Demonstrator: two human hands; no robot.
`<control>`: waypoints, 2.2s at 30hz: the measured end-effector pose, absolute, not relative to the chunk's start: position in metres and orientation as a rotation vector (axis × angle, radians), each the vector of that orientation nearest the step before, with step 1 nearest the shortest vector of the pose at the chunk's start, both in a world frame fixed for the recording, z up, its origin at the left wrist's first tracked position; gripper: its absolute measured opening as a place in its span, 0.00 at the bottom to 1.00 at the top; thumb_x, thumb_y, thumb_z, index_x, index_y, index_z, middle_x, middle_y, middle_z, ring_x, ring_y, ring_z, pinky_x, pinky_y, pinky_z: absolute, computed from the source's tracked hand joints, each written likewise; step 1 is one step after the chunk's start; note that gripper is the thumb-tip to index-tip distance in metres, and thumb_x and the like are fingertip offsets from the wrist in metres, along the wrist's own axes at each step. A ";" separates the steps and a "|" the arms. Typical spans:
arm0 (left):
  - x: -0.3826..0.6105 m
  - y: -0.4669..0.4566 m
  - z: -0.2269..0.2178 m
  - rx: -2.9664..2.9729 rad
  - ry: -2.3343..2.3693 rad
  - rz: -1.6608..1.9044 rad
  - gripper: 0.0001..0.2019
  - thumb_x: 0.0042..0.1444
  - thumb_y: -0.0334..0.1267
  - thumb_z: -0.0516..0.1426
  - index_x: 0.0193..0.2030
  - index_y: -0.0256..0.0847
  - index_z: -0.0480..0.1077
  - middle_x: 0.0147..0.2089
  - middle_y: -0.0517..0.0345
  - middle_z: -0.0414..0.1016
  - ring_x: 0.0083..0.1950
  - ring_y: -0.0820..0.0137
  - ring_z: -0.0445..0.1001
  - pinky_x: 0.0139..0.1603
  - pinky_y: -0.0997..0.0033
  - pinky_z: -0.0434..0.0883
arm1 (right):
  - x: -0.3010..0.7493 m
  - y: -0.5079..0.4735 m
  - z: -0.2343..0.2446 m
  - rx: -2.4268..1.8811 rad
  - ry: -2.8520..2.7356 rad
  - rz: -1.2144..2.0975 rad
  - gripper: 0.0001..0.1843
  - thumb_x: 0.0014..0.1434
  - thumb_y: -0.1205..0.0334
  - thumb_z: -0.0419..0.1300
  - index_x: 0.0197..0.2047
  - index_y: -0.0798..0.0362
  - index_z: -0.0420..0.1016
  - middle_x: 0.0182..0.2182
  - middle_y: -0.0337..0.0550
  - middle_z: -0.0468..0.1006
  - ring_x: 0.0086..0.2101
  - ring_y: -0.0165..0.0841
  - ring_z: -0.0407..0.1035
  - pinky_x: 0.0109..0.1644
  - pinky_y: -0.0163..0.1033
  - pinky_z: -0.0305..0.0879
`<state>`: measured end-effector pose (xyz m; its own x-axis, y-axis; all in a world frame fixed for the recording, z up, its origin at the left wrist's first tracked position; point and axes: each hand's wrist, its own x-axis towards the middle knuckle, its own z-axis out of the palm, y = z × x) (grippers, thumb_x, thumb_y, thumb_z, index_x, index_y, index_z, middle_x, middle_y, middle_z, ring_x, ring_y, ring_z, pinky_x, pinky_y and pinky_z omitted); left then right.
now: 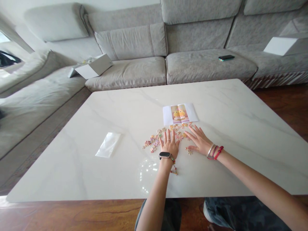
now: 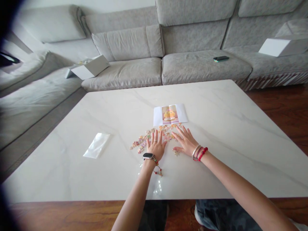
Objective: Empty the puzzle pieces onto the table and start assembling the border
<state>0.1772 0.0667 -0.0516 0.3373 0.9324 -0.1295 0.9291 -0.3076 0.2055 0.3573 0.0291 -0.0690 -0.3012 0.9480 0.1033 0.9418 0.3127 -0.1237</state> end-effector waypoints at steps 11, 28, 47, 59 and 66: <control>0.118 0.089 -0.054 2.113 2.035 0.069 0.28 0.56 0.50 0.38 0.62 0.42 0.41 0.65 0.53 0.35 0.64 0.57 0.34 0.58 0.47 0.47 | 0.341 0.042 -0.081 -1.815 -2.495 0.029 0.31 0.53 0.43 0.44 0.59 0.40 0.47 0.61 0.43 0.42 0.58 0.53 0.33 0.52 0.64 0.40; 0.189 0.190 -0.053 2.468 1.528 -0.076 0.22 0.56 0.36 0.40 0.58 0.53 0.51 0.62 0.66 0.49 0.64 0.61 0.40 0.59 0.42 0.41 | 0.417 0.120 -0.085 -2.116 -2.297 0.153 0.31 0.57 0.45 0.34 0.58 0.51 0.53 0.59 0.48 0.52 0.56 0.43 0.47 0.54 0.59 0.44; 0.083 0.086 -0.066 2.092 1.891 0.098 0.26 0.57 0.47 0.38 0.61 0.44 0.43 0.65 0.58 0.39 0.65 0.63 0.37 0.61 0.54 0.44 | 0.282 0.090 -0.056 -1.546 -2.492 0.268 0.32 0.56 0.45 0.40 0.60 0.54 0.49 0.59 0.50 0.51 0.57 0.43 0.42 0.57 0.50 0.44; 0.067 0.055 -0.073 2.273 1.856 0.062 0.25 0.57 0.45 0.36 0.62 0.45 0.41 0.65 0.60 0.40 0.64 0.63 0.39 0.60 0.56 0.48 | 0.194 0.090 -0.083 -1.642 -2.444 0.310 0.27 0.59 0.50 0.37 0.58 0.53 0.54 0.59 0.44 0.51 0.57 0.46 0.40 0.56 0.54 0.43; 0.089 -0.006 -0.079 2.418 1.739 0.061 0.26 0.56 0.44 0.40 0.62 0.42 0.42 0.64 0.58 0.43 0.64 0.61 0.41 0.59 0.53 0.51 | 0.224 0.021 -0.088 -1.532 -2.452 0.174 0.24 0.58 0.58 0.43 0.56 0.56 0.58 0.57 0.46 0.57 0.56 0.42 0.47 0.56 0.50 0.49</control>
